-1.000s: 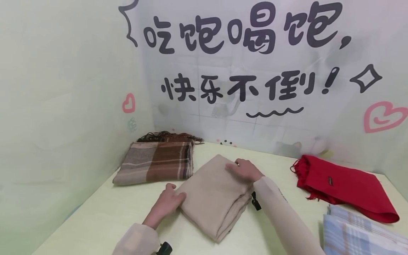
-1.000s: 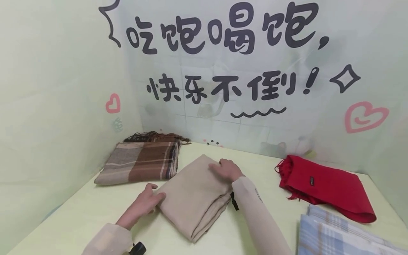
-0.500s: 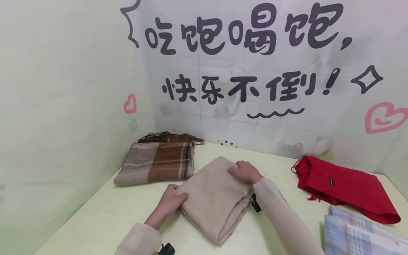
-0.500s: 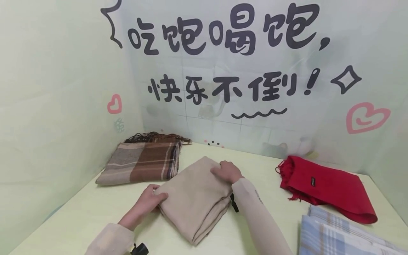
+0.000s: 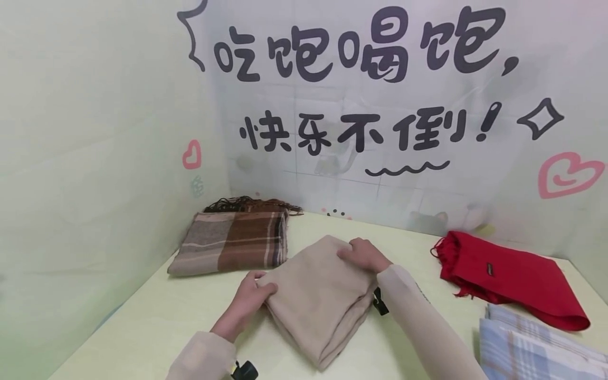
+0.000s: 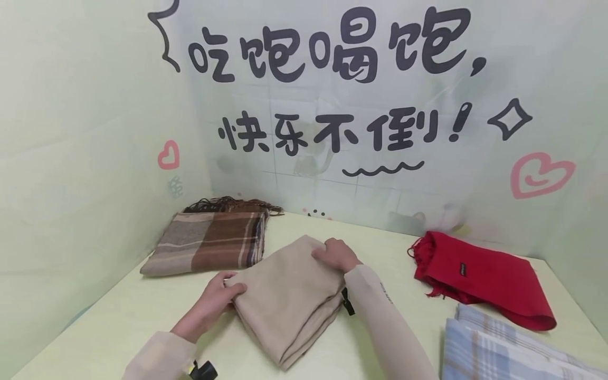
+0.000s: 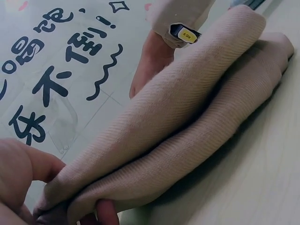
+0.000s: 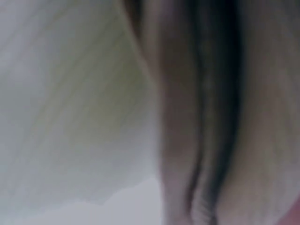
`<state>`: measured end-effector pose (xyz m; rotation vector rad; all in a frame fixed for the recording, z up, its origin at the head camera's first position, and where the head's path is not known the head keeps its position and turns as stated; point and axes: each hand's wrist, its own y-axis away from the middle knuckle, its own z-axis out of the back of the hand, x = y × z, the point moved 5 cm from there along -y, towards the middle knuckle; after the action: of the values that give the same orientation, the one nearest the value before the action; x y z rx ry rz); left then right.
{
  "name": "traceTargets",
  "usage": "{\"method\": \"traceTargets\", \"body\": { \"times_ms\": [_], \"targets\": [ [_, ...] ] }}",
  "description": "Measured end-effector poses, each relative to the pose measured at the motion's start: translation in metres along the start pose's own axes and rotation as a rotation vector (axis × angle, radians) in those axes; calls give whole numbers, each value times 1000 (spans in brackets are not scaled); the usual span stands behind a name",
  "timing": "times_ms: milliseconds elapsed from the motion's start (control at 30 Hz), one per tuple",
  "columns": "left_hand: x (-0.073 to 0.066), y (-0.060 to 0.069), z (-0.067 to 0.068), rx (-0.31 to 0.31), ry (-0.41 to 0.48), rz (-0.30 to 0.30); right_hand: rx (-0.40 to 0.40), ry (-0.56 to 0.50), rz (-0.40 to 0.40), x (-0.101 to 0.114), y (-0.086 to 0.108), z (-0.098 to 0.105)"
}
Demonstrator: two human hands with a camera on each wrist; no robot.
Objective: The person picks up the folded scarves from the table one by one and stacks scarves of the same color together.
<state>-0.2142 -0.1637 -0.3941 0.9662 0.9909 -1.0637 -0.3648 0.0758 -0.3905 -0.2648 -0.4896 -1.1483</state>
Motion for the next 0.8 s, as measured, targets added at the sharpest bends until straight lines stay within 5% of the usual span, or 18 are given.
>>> {"method": "traceTargets", "body": {
  "times_ms": [267,800],
  "targets": [
    [2,-1,3,14,100,-6,24,-4,-8,4,5,2],
    [3,-5,16,69,121,11,35,-29,-8,10,22,-3]
  ]
}}
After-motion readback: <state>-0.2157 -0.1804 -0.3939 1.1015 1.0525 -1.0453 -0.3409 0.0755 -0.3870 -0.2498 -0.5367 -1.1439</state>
